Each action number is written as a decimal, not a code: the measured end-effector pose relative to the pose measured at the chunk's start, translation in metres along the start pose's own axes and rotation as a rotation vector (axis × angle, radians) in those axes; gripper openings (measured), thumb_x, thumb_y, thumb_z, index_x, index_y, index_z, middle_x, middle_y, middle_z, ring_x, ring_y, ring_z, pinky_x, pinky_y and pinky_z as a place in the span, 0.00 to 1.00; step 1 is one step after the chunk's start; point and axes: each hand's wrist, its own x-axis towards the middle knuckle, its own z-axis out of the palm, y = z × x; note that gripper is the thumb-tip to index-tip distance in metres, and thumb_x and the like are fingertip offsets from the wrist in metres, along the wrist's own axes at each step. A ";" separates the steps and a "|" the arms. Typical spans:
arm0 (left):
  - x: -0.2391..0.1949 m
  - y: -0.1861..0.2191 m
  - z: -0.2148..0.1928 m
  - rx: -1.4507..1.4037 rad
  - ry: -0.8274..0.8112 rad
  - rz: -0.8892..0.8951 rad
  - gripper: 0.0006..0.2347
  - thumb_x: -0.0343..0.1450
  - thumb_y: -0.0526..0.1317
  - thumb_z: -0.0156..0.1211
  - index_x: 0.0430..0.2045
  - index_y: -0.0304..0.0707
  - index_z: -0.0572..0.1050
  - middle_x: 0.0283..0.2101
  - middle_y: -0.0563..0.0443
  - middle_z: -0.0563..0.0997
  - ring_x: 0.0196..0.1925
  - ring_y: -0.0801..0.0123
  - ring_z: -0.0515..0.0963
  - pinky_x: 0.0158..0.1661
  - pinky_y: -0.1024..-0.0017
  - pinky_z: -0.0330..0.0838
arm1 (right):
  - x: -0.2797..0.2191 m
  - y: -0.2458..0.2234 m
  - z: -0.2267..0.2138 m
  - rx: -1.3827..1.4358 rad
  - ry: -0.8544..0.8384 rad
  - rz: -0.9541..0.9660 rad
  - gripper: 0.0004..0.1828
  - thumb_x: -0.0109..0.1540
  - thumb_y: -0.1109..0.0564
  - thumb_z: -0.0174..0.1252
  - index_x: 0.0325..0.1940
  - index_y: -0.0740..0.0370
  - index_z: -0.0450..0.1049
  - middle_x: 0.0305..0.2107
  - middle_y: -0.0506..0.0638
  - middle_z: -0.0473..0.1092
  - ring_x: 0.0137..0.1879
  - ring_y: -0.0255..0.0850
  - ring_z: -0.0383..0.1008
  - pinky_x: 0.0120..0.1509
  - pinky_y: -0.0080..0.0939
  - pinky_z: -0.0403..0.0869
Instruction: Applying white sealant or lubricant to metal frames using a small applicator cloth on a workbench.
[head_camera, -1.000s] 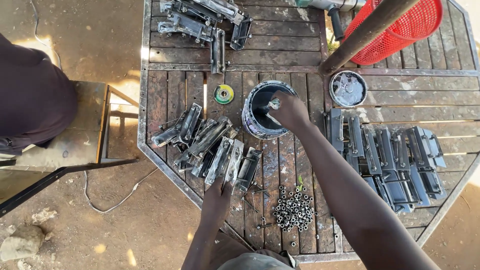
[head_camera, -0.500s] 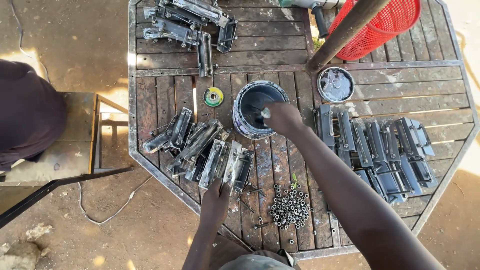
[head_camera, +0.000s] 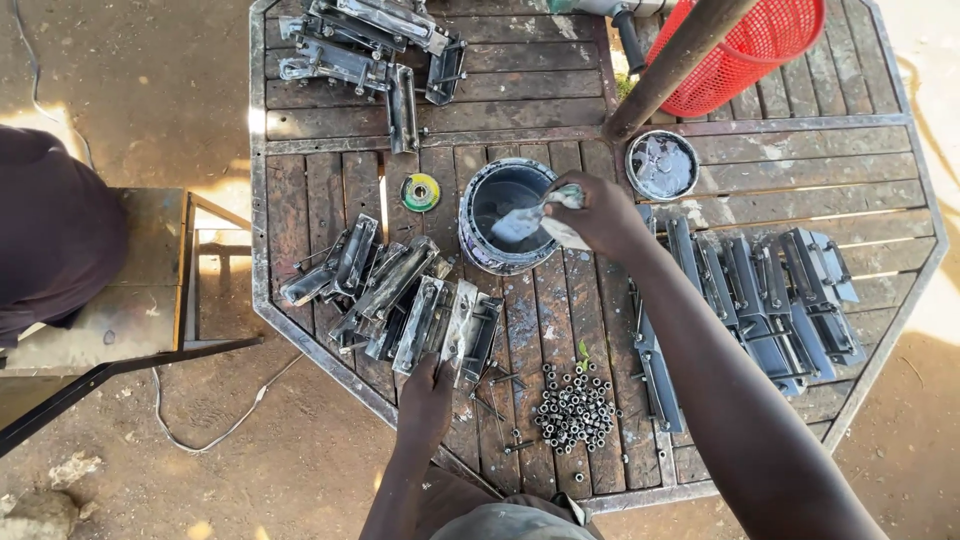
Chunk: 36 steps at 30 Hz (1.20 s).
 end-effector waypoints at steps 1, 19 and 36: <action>-0.001 0.003 0.000 0.003 -0.004 0.004 0.14 0.79 0.48 0.48 0.44 0.38 0.75 0.32 0.43 0.80 0.29 0.61 0.73 0.35 0.60 0.65 | -0.001 0.000 0.003 0.000 0.005 0.003 0.17 0.64 0.48 0.64 0.55 0.52 0.76 0.24 0.49 0.77 0.15 0.33 0.60 0.24 0.37 0.66; -0.007 0.020 -0.010 0.146 -0.026 0.075 0.20 0.79 0.48 0.47 0.62 0.33 0.66 0.52 0.35 0.81 0.52 0.43 0.81 0.45 0.51 0.73 | -0.013 0.093 0.022 1.673 0.362 0.290 0.10 0.60 0.49 0.67 0.42 0.53 0.79 0.30 0.51 0.79 0.29 0.43 0.80 0.28 0.40 0.80; 0.021 -0.019 -0.011 -0.390 0.087 0.235 0.13 0.81 0.43 0.53 0.57 0.42 0.79 0.43 0.49 0.82 0.44 0.70 0.72 0.50 0.59 0.68 | -0.056 0.028 0.026 1.503 0.278 0.145 0.07 0.60 0.60 0.68 0.39 0.64 0.78 0.28 0.57 0.78 0.32 0.49 0.83 0.41 0.54 0.86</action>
